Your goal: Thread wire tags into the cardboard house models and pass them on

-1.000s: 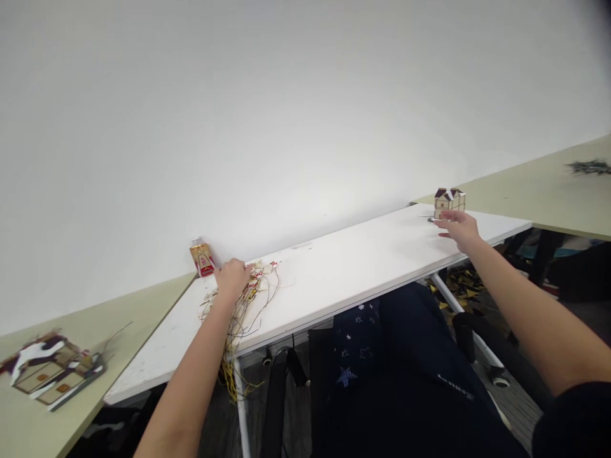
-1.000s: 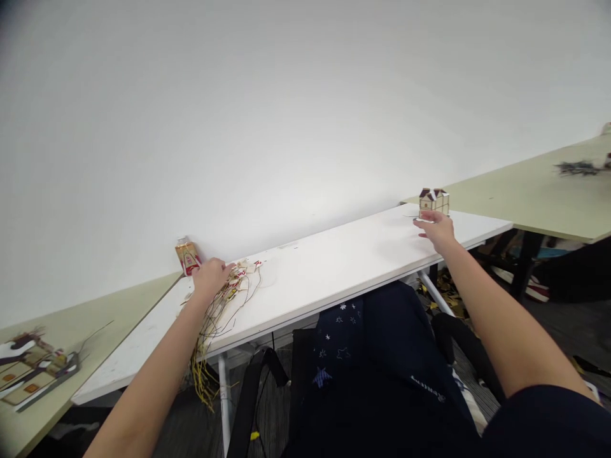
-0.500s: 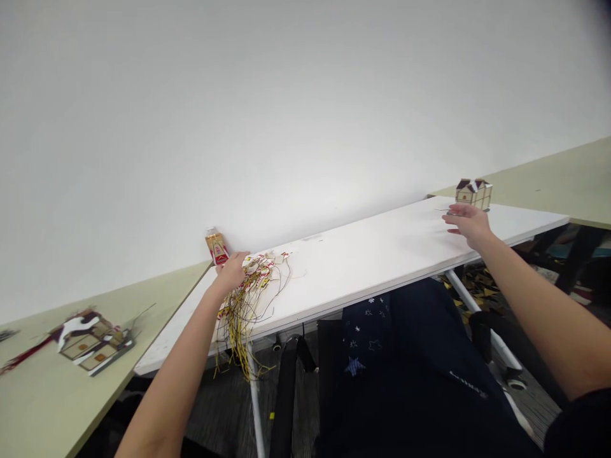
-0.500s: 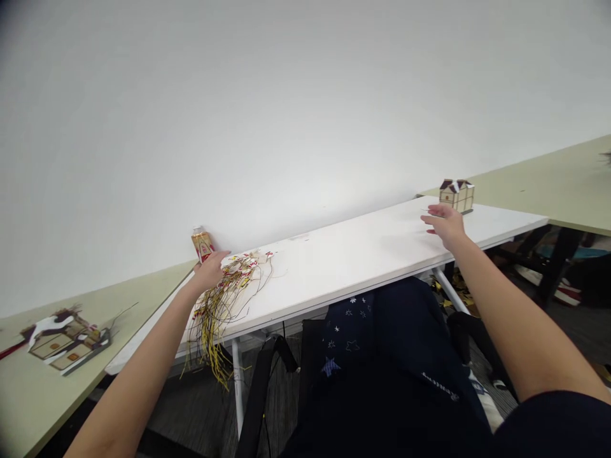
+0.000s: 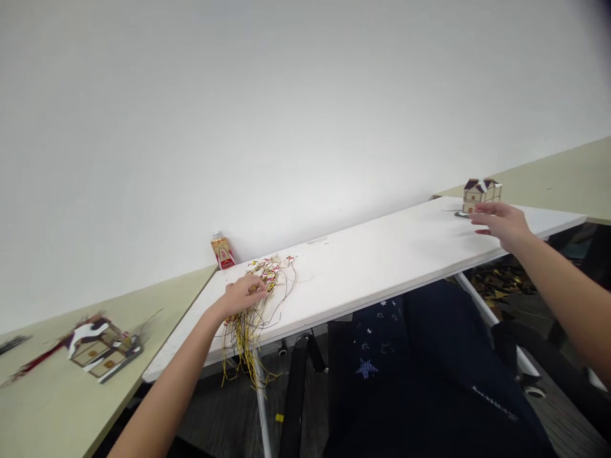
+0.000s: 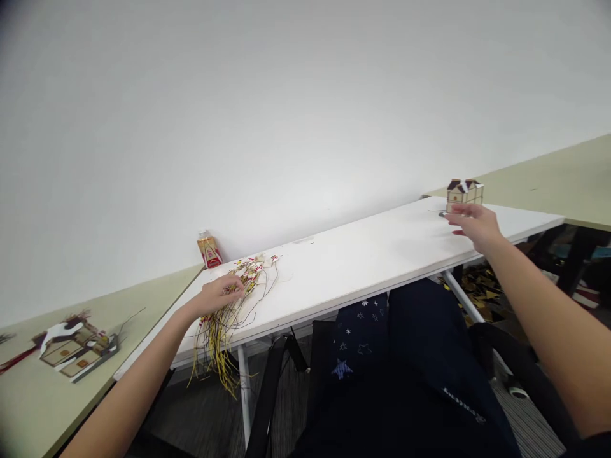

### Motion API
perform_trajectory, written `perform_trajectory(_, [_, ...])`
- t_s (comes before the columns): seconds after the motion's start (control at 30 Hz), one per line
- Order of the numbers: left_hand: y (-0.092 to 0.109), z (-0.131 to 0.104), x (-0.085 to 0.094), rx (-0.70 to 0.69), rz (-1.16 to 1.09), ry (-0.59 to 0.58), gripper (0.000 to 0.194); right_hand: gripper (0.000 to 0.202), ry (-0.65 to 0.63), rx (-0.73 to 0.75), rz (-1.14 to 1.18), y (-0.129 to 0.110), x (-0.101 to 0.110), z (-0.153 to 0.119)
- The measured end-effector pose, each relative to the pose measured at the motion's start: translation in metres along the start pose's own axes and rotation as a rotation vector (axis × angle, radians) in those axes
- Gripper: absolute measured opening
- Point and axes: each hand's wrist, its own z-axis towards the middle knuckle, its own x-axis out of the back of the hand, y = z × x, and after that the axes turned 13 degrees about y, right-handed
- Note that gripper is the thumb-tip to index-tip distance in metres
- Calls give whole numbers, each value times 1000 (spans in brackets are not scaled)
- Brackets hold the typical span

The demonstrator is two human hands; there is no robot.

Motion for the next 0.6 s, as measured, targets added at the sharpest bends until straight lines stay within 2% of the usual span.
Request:
perform_trajectory(0.1, [2, -9, -2, 16, 140, -21, 28, 28, 31, 15, 1, -3, 1, 3])
perform_trajectory(0.27, [-5, -16, -6, 61, 265, 72, 29, 28, 37, 62, -35, -2, -6, 6])
perform_trajectory(0.33, [-7, -17, -6, 31, 271, 106, 37, 34, 49, 103, -52, 0, -10, 5])
perform_trajectory(0.43, [-6, -18, -7, -49, 244, 96, 49, 46, 41, 181, -109, 5, -14, 3])
perform_trajectory(0.6, [-2, -23, -7, -27, 281, 78, 39, 61, -7, 180, -128, 14, -17, 0])
